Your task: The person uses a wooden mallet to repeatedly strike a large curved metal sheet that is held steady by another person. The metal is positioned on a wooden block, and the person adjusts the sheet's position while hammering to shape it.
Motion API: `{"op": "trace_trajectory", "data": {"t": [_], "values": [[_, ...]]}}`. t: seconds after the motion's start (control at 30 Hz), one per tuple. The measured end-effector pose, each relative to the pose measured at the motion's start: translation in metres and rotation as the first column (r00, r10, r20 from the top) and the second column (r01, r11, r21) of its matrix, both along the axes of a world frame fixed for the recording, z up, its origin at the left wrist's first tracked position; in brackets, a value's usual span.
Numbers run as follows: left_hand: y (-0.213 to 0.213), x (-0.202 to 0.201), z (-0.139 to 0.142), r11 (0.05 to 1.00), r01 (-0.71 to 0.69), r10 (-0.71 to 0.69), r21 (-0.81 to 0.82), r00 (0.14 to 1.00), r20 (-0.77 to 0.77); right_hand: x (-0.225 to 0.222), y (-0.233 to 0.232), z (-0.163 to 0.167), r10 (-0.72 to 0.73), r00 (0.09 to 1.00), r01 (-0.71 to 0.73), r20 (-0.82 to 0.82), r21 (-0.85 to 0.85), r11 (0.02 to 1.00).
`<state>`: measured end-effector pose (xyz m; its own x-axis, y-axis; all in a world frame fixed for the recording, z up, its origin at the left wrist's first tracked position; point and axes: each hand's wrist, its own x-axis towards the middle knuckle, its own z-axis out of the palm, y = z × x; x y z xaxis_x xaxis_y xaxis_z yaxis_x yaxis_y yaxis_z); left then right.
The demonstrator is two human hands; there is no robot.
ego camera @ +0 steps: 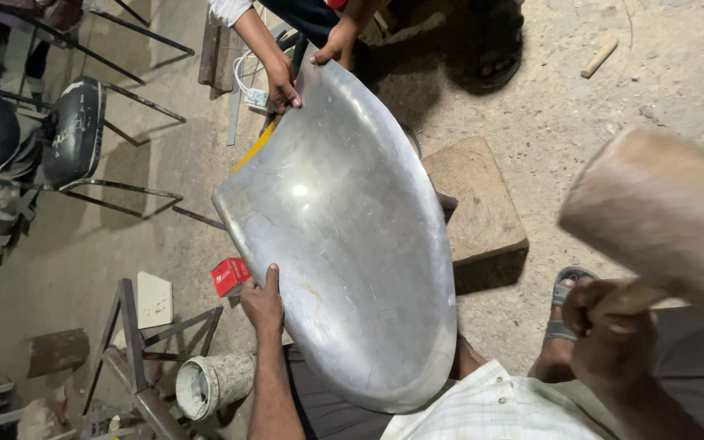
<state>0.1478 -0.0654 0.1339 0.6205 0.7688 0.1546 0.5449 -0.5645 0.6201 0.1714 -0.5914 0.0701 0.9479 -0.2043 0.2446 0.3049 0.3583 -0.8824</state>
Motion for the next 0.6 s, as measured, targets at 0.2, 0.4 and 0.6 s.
{"op": "trace_trajectory", "data": {"t": [0.2, 0.4, 0.6], "values": [[0.006, 0.008, 0.014, 0.998, 0.049, -0.049, 0.040, 0.999, -0.011, 0.026, -0.008, 0.010, 0.121, 0.764, -0.473, -0.633, -0.423, 0.773], [0.003, 0.001, 0.027, 1.000, 0.000, 0.000, 0.008, 0.999, -0.033, 0.024, -0.013, 0.030, 0.062, 0.962, -0.134, -0.266, -0.265, 0.955], [0.004, 0.001, 0.032, 1.000, -0.026, 0.026, -0.007, 0.999, -0.019, 0.044, 0.019, 0.054, 0.096, 0.758, -0.544, -0.646, -0.544, 0.639]]}}
